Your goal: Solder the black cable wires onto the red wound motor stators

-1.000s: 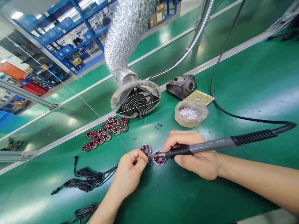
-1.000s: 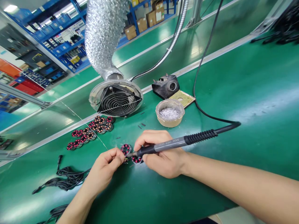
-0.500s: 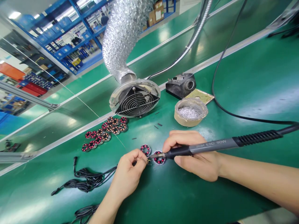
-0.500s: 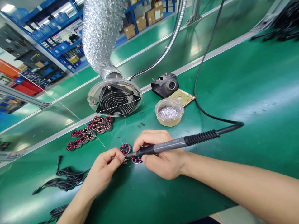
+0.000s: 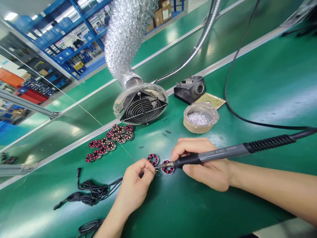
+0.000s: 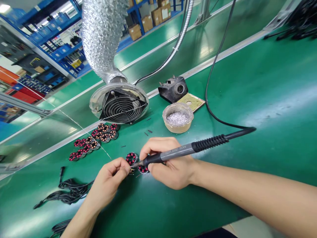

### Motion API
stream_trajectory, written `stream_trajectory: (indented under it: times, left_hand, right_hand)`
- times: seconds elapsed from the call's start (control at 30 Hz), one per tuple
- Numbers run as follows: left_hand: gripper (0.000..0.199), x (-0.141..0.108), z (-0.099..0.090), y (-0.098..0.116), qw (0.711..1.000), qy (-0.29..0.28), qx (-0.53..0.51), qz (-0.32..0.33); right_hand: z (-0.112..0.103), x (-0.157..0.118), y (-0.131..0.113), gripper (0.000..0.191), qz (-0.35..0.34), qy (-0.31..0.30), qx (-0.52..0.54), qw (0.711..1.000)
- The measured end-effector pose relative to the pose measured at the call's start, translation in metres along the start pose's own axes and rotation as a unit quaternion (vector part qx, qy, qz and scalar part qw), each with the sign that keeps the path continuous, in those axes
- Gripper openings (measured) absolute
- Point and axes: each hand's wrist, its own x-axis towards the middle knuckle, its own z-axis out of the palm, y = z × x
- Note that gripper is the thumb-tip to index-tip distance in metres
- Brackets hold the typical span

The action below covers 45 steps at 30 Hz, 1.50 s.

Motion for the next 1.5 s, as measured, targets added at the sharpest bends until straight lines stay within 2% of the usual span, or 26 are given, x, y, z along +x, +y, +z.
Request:
stream_trajectory:
  times: [0.27, 0.47, 1.5]
  left_hand:
    - [0.02, 0.0, 0.0, -0.0004, 1.0, 0.005, 0.0, 0.017]
    - [0.02, -0.0006, 0.0008, -0.0014, 1.0, 0.002, 0.002, 0.004]
    - [0.021, 0.0, 0.0004, 0.0, 1.0, 0.003, 0.022, 0.012]
  right_hand:
    - [-0.0005, 0.0, -0.0009, 0.019, -0.001, -0.006, -0.01, 1.0]
    - [-0.0031, 0.0002, -0.0032, 0.014, 0.011, -0.004, -0.016, 1.0]
    - [-0.0027, 0.0015, -0.0026, 0.02, -0.013, -0.007, -0.004, 1.0]
